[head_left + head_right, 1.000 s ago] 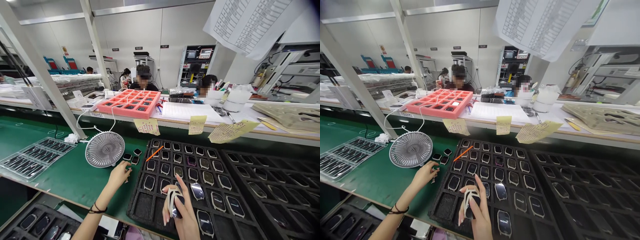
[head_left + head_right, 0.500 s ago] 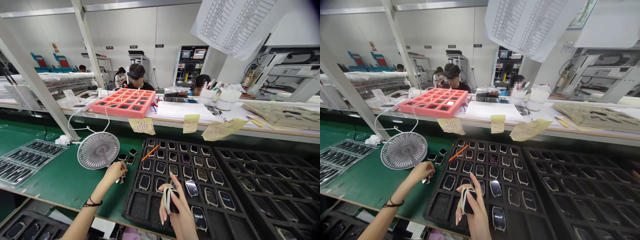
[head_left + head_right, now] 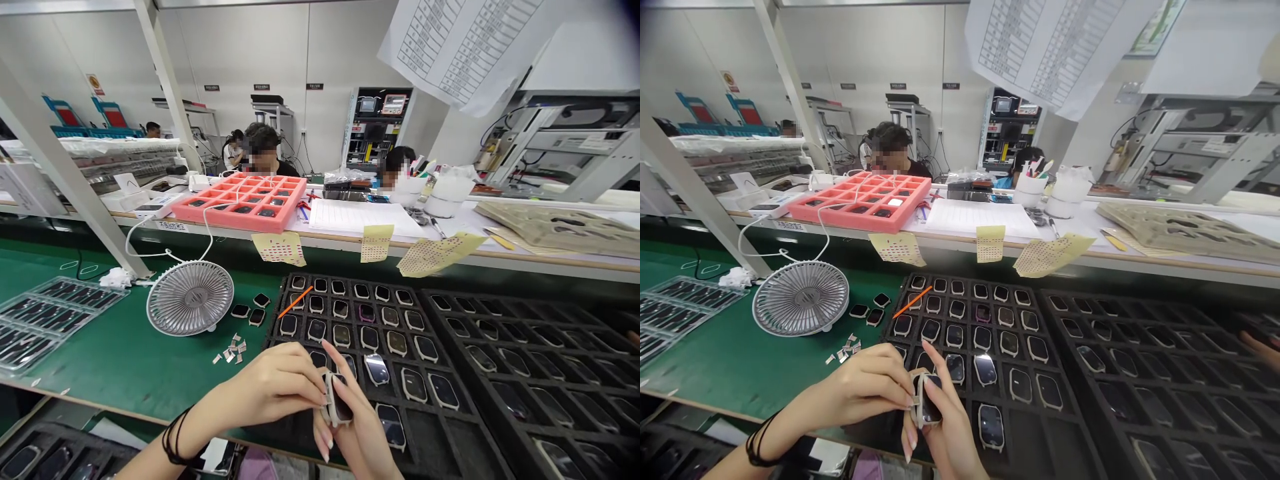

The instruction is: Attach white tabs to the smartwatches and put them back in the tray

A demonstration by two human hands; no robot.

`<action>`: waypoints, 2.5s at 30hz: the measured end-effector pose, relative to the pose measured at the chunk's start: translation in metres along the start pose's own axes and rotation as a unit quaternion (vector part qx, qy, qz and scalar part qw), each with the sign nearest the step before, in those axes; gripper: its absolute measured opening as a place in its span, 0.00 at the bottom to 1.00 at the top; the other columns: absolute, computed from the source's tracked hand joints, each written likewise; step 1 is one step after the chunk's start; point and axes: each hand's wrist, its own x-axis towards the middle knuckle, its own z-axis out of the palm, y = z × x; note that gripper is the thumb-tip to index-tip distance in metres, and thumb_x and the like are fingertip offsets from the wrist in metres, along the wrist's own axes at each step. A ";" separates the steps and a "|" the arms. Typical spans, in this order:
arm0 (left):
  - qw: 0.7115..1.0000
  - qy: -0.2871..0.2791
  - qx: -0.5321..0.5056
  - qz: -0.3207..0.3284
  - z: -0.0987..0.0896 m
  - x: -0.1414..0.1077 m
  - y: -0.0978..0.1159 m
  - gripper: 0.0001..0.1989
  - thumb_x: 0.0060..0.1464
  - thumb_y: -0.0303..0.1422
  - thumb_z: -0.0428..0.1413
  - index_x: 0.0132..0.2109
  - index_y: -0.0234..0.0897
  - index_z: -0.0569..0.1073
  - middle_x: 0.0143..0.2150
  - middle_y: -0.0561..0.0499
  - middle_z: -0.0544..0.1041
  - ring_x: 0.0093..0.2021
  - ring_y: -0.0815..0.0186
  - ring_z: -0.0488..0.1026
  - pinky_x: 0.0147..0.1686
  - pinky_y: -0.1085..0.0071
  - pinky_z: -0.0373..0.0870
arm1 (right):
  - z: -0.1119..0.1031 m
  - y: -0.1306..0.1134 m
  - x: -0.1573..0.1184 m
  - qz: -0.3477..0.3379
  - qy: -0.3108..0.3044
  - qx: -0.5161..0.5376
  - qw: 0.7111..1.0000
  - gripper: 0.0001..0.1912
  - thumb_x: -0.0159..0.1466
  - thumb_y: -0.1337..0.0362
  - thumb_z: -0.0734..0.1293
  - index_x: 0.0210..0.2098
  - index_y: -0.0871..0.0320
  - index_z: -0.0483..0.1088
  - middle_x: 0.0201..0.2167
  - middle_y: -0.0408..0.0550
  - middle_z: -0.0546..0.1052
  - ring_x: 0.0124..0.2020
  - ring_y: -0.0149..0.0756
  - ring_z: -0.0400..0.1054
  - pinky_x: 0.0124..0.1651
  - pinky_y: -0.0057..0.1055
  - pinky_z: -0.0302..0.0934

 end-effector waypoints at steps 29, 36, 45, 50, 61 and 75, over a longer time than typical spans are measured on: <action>0.990 -0.123 -0.065 -0.035 0.004 0.008 -0.024 0.17 0.51 0.42 0.62 0.30 0.36 0.64 0.38 0.49 0.73 0.37 0.66 0.71 0.35 0.75 0.66 | -0.006 0.016 -0.007 0.165 -0.036 -0.054 0.984 0.55 0.55 0.53 0.69 0.67 0.51 0.27 0.24 0.41 0.75 0.10 0.27 0.59 0.12 0.23 0.56; 0.984 -0.102 -0.050 -0.137 0.007 0.005 -0.021 0.19 0.48 0.35 0.65 0.44 0.37 0.67 0.44 0.49 0.74 0.41 0.64 0.72 0.40 0.70 0.71 | -0.012 -0.001 -0.004 -0.049 0.026 -0.380 0.923 0.38 0.64 0.51 0.61 0.68 0.49 0.40 0.53 0.50 0.71 0.49 0.39 0.70 0.51 0.35 0.63; 0.970 0.072 0.160 -0.167 0.082 0.001 -0.014 0.32 0.44 0.15 0.49 0.58 0.35 0.60 0.59 0.39 0.69 0.60 0.57 0.66 0.55 0.59 0.69 | -0.015 0.001 0.009 -0.185 0.087 -0.561 0.802 0.38 0.67 0.59 0.56 0.69 0.57 0.29 0.45 0.52 0.76 0.43 0.42 0.74 0.46 0.36 0.66; 0.967 0.134 0.177 -0.124 0.081 0.002 -0.026 0.27 0.45 0.19 0.52 0.54 0.35 0.64 0.53 0.40 0.74 0.54 0.58 0.72 0.51 0.61 0.74 | -0.013 -0.001 0.004 -0.195 0.101 -0.490 0.844 0.42 0.65 0.57 0.61 0.69 0.55 0.30 0.45 0.50 0.75 0.42 0.39 0.72 0.48 0.35 0.64; 0.979 0.112 0.170 0.033 0.062 0.002 -0.020 0.27 0.48 0.32 0.59 0.56 0.38 0.64 0.53 0.43 0.76 0.54 0.57 0.72 0.58 0.58 0.66 | -0.027 -0.036 -0.002 0.056 -0.068 -0.222 0.971 0.26 0.45 0.56 0.78 0.43 0.56 0.74 0.35 0.47 0.78 0.40 0.42 0.73 0.49 0.39 0.63; 0.986 0.033 0.166 0.007 0.064 0.001 -0.023 0.24 0.56 0.40 0.58 0.57 0.41 0.65 0.57 0.44 0.73 0.58 0.58 0.68 0.60 0.58 0.62 | -0.034 -0.023 -0.013 0.000 0.046 -0.178 0.983 0.31 0.34 0.61 0.82 0.38 0.57 0.74 0.37 0.50 0.79 0.41 0.45 0.73 0.46 0.41 0.65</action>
